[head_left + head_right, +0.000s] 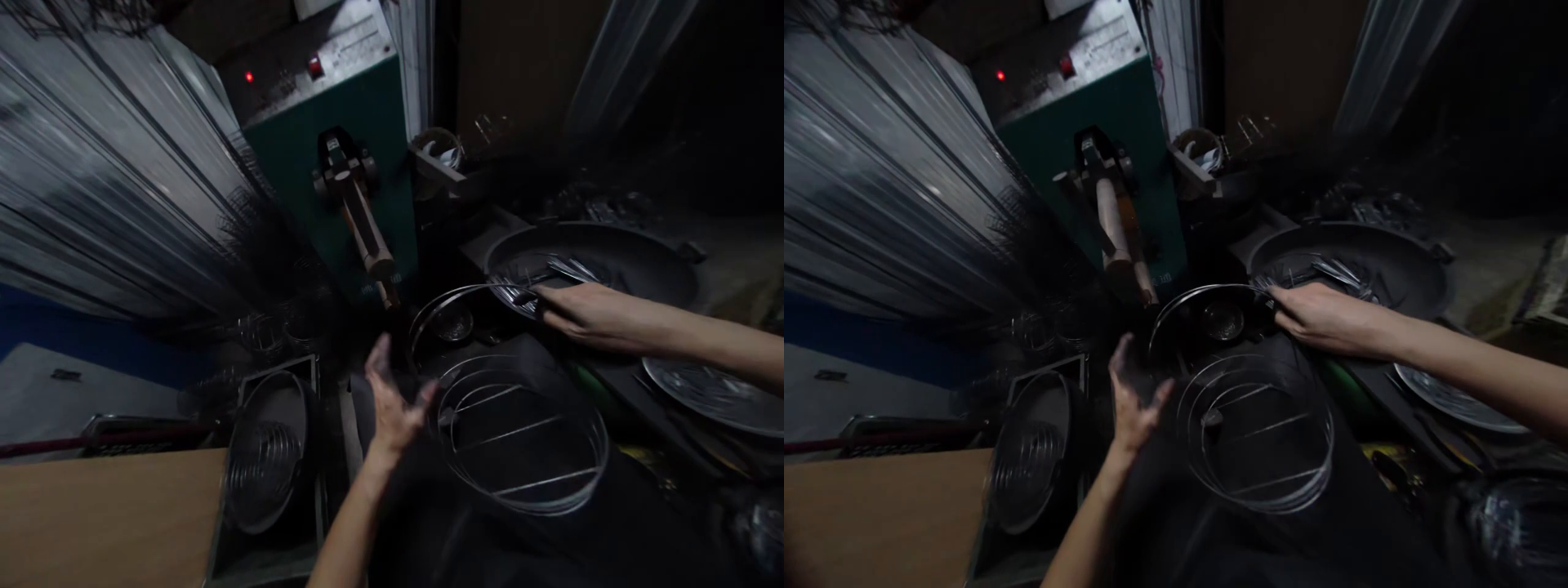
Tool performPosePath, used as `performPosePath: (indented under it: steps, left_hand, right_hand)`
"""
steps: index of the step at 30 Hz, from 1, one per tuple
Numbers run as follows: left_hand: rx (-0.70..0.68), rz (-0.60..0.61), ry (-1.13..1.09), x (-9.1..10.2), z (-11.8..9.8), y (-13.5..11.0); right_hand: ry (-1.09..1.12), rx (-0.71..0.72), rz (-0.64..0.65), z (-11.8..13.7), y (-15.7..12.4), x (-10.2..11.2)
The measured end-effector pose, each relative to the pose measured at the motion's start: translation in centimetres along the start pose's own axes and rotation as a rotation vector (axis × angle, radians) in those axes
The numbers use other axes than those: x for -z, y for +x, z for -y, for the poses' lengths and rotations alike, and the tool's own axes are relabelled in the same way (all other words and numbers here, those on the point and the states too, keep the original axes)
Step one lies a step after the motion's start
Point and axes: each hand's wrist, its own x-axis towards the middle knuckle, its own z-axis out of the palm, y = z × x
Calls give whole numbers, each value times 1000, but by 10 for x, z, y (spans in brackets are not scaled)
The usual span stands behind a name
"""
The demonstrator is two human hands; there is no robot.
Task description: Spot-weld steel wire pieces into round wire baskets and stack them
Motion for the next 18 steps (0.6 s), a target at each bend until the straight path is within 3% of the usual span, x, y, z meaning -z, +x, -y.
performPosePath:
  steps: [3, 7, 10, 14, 18]
  left_hand:
    - [224, 72, -254, 15, 1, 18]
    - [532, 222, -711, 15, -33, 17]
    - [721, 126, -952, -2, -56, 21]
    - [826, -77, -1123, -33, -52, 40]
    - [802, -18, -988, -46, -29, 50]
  right_hand:
    - [78, 95, 29, 2, 1, -3]
    - [243, 209, 32, 24, 46, -40]
    - [341, 204, 47, 45, 86, -78]
    - [344, 86, 81, 60, 117, -104]
    - [270, 61, 34, 60, 117, -93]
